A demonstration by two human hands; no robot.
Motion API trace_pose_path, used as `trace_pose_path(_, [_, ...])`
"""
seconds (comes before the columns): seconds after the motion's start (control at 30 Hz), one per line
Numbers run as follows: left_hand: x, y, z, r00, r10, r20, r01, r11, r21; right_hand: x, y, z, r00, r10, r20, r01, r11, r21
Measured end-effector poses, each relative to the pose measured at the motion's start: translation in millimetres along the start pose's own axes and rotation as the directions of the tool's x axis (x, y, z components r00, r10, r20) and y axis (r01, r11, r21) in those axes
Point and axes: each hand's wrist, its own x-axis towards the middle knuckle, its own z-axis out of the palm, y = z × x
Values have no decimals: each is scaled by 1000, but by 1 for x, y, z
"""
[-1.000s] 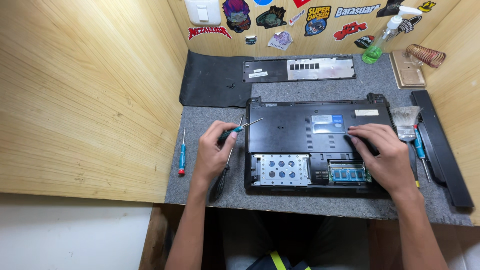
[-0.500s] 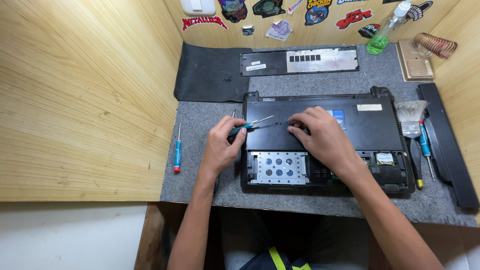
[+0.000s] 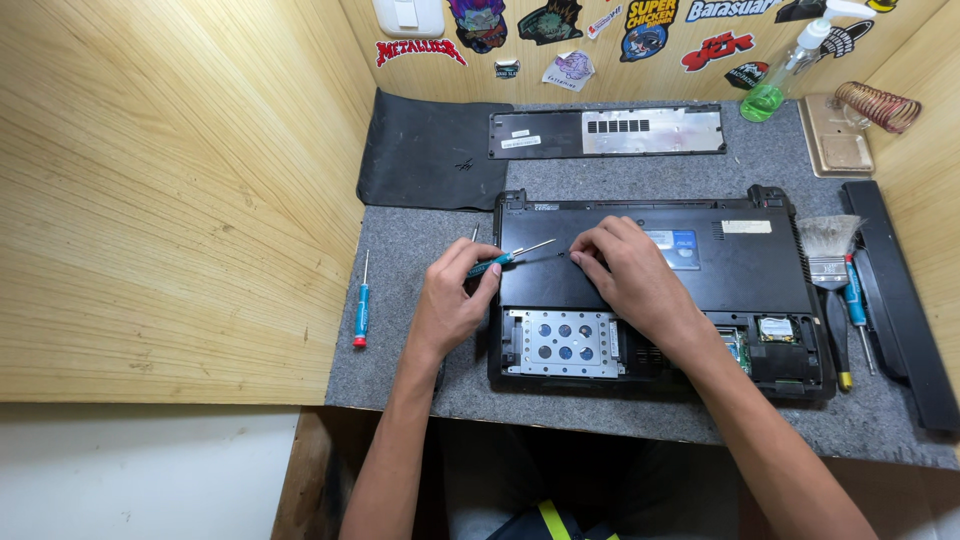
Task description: The person removes a hard drive from a laptop using a screwdriver, then places it back into the drive bay and secures it with screws. The person also handles a metal bracket and RAM module during the process.
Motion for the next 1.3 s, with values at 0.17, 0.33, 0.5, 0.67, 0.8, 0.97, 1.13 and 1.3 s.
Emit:
trace_pose_path(0.17, [0,2,0,1000,9,-16,-9,1000,1,-10,11,-7,993,100,-67,-81,968,239])
trace_pose_path(0.33, [0,5,-1,997,53,-47,-55,998,-34,-21,1,-22,959,257,-121,-163,847,506])
trace_pose_path(0.5, [1,15,-4,992,112,-60,-117,989,-87,-28,-10,-25,944,309,-117,-145,706,694])
trace_pose_path(0.67, [-1,35,-8,980,198,11,-196,975,-104,-36,-18,-18,928,361,-95,-127,545,829])
trace_pose_path(0.8, [-7,59,-11,965,257,49,-252,964,-88,-44,-20,-11,910,401,-104,-45,345,937])
trace_pose_path(0.97, [-12,80,-17,951,304,50,-301,952,-65,-56,-15,-2,894,430,-122,-8,289,957])
trace_pose_path(1.13, [-16,92,-19,929,366,58,-368,930,19,-63,-18,-5,894,419,-159,37,285,958])
trace_pose_path(1.3, [-17,103,-24,897,433,91,-441,892,103,-65,-27,-12,895,387,-223,75,362,929])
